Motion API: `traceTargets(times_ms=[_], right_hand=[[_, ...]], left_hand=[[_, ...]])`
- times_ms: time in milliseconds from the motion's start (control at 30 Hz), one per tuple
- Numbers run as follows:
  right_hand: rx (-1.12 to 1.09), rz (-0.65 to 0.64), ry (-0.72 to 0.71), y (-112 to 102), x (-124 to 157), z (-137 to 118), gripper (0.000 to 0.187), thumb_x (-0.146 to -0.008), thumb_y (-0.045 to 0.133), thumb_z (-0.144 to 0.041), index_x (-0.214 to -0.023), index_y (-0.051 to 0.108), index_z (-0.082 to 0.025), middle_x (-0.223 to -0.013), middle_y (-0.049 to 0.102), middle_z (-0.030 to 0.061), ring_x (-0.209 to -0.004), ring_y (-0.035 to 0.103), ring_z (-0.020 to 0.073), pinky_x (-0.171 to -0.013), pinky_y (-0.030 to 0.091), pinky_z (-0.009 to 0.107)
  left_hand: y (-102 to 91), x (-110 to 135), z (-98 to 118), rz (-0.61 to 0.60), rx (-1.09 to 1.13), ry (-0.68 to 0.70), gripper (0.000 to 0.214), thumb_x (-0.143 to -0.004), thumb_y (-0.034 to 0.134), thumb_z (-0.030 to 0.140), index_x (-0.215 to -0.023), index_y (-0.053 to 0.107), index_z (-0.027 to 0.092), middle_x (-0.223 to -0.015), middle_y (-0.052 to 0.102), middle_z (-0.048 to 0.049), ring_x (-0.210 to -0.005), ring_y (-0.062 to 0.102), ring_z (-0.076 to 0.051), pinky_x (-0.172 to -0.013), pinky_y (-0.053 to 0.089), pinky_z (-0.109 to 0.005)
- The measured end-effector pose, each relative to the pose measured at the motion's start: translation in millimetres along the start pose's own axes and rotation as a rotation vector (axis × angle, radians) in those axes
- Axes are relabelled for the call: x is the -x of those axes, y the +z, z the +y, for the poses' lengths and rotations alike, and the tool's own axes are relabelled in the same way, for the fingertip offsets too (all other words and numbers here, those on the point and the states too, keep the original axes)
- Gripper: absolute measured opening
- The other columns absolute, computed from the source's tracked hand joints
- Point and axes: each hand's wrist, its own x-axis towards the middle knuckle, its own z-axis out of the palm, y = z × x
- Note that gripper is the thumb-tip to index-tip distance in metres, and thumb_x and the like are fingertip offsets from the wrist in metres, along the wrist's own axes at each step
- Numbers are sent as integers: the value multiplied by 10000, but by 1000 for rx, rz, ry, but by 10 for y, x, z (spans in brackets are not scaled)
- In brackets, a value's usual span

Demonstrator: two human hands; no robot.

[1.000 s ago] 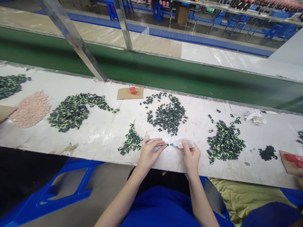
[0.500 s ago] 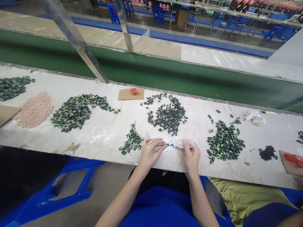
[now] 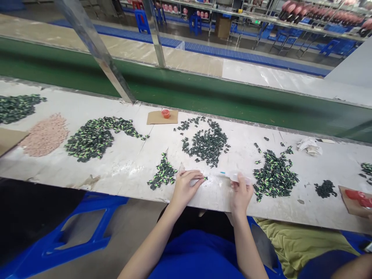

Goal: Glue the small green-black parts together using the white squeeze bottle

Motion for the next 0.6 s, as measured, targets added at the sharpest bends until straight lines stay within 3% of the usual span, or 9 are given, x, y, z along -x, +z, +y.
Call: traceTargets(times_ms=[100, 200, 300, 467, 533, 600], right_hand=[[-6, 43, -60, -38, -86, -44, 338, -659, 695, -438, -791, 507, -189, -680, 612, -11, -582, 587, 145, -593, 464, 280], [10, -3, -102, -7, -222, -115, 470, -553, 781, -355, -785, 391, -231, -687, 638, -25, -653, 643, 168, -660, 479, 291], [27, -53, -151, 75, -374, -179, 562, -511, 798, -326, -795, 319, -253, -797, 686, 18, -788, 673, 202, -741, 481, 325], [469, -36, -181, 135, -515, -205, 560, -492, 810, -411, -834, 403, -233, -747, 673, 19, -753, 633, 225, -751, 453, 359], [543, -45, -231, 107, -479, -191, 618, -492, 812, -449, -931, 447, -211, -827, 674, 49, -781, 619, 235, -748, 452, 368], [582, 42, -368, 66, -381, -172, 694, -517, 806, -490, -1041, 472, -181, -983, 649, 111, -870, 596, 256, -773, 449, 387]], left_hand=[[7, -1, 4, 0, 23, -2, 64, -756, 710, 207, -808, 682, 230, -813, 757, -8, -889, 706, -242, -869, 412, -441], [8, -8, 5, -16, 40, -11, 83, -750, 716, 197, -819, 679, 227, -812, 757, -5, -906, 702, -241, -878, 401, -436], [3, -13, 4, -37, 53, -29, 79, -756, 713, 203, -823, 678, 224, -822, 757, -6, -924, 696, -240, -895, 386, -436], [4, -6, -5, -40, 73, -27, 95, -753, 710, 198, -837, 676, 225, -822, 756, -7, -922, 695, -235, -906, 378, -426], [6, -2, -9, -28, 73, -17, 110, -746, 712, 185, -842, 676, 225, -830, 756, -9, -920, 695, -235, -905, 379, -423], [4, -1, -9, -31, 71, -7, 103, -745, 711, 177, -830, 679, 226, -838, 755, -13, -927, 691, -236, -907, 378, -424]])
